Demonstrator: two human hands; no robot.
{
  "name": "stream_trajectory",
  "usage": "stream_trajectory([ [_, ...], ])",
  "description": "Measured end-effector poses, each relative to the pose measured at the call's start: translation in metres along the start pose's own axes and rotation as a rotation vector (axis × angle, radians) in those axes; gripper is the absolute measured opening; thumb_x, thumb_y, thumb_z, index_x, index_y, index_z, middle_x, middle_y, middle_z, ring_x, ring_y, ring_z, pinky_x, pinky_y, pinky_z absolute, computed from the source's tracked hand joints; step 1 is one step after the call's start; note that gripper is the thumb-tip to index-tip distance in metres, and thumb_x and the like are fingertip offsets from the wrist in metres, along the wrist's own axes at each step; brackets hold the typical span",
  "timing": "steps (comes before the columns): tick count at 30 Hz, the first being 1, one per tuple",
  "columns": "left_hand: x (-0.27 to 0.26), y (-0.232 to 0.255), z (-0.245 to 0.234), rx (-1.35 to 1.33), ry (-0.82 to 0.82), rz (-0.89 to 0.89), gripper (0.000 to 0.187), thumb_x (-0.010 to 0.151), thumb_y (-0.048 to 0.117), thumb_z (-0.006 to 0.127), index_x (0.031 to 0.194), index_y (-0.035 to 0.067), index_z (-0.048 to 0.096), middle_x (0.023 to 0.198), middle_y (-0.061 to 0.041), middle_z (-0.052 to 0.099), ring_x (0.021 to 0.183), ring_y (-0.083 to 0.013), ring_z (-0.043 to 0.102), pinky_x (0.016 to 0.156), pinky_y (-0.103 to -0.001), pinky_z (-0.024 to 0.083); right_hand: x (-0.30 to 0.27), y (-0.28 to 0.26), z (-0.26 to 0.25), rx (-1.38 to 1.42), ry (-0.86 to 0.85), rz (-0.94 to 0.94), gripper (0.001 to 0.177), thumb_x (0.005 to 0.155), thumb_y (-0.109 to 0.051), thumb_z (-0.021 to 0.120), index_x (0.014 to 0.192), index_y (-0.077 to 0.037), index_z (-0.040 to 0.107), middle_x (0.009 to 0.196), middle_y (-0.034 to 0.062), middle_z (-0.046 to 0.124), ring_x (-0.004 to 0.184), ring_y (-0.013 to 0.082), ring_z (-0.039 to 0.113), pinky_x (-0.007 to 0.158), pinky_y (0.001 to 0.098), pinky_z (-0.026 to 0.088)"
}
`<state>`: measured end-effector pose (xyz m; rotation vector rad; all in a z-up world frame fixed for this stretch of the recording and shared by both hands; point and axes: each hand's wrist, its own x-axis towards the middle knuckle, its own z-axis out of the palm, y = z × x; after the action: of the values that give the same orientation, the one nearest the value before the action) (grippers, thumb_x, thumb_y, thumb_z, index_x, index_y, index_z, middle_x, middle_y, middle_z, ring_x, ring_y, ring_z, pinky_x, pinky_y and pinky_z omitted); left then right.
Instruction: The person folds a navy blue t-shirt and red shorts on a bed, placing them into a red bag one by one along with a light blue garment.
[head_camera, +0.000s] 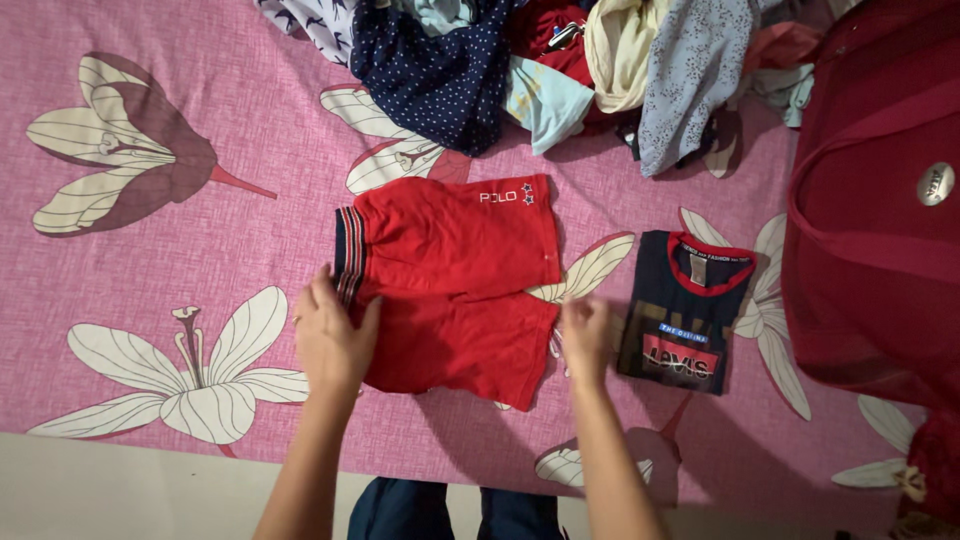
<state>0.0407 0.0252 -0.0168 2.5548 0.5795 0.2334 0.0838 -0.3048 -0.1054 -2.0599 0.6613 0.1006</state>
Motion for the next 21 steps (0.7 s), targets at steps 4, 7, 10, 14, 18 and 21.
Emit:
stream_trajectory([
  [4,-0.016,-0.014,-0.004,0.031,0.019,-0.077,0.064,0.083,0.034,0.085,0.131,0.003,0.057,0.115,-0.023,0.066,0.099,-0.0422,0.066,0.081,-0.049,0.055,-0.057,-0.017,-0.016,-0.514,-0.361,0.152,0.058,0.091,-0.057,0.069,0.082,0.0,0.075,0.078,0.0132,0.078,0.07,0.0217,0.073,0.07,0.0354,0.056],
  [7,-0.027,-0.029,-0.003,-0.106,-0.092,-0.243,0.061,0.086,0.039,0.084,0.126,0.001,0.057,0.104,-0.02,0.071,0.088,-0.0348,0.07,0.077,-0.045,0.056,-0.074,-0.004,-0.02,-0.615,-0.425,0.058,0.049,0.071,-0.048,0.091,0.095,-0.011,0.068,0.088,0.0106,0.074,0.077,0.0198,0.069,0.072,0.0352,0.055],
  [10,-0.031,-0.043,-0.003,-0.319,-0.235,-0.528,0.063,0.081,0.035,0.084,0.126,0.002,0.056,0.087,-0.018,0.072,0.075,-0.0269,0.069,0.066,-0.039,0.055,-0.07,0.004,-0.023,-0.331,-0.526,0.166,0.027,0.083,-0.035,0.079,0.097,-0.013,0.073,0.094,0.006,0.08,0.081,0.0139,0.074,0.074,0.0325,0.057],
  [14,-0.029,-0.045,-0.005,-0.813,-0.221,-0.737,0.044,0.092,0.029,0.076,0.123,0.004,0.06,0.095,-0.013,0.072,0.074,-0.0149,0.062,0.059,-0.029,0.048,-0.073,-0.022,-0.057,0.358,-0.353,0.55,0.034,0.089,-0.017,0.067,0.121,-0.016,0.055,0.11,0.0093,0.066,0.087,0.0192,0.061,0.066,0.0337,0.051],
  [18,-0.024,-0.035,-0.016,-1.127,-0.232,-0.8,0.051,0.095,0.019,0.066,0.144,0.019,0.05,0.107,-0.007,0.073,0.072,-0.0088,0.06,0.056,-0.025,0.049,-0.067,-0.068,-0.084,0.905,-0.481,0.443,0.028,0.091,-0.01,0.06,0.119,-0.013,0.061,0.115,0.0048,0.067,0.093,0.0135,0.064,0.068,0.0277,0.051],
  [21,-0.008,-0.03,-0.026,-1.29,-0.331,-0.649,0.053,0.102,0.02,0.067,0.155,0.016,0.058,0.105,-0.004,0.067,0.071,-0.007,0.053,0.058,-0.024,0.047,-0.05,-0.09,-0.087,0.791,-0.613,0.262,0.027,0.095,-0.011,0.057,0.118,-0.003,0.067,0.11,0.0136,0.069,0.097,0.0197,0.067,0.087,0.0311,0.059],
])
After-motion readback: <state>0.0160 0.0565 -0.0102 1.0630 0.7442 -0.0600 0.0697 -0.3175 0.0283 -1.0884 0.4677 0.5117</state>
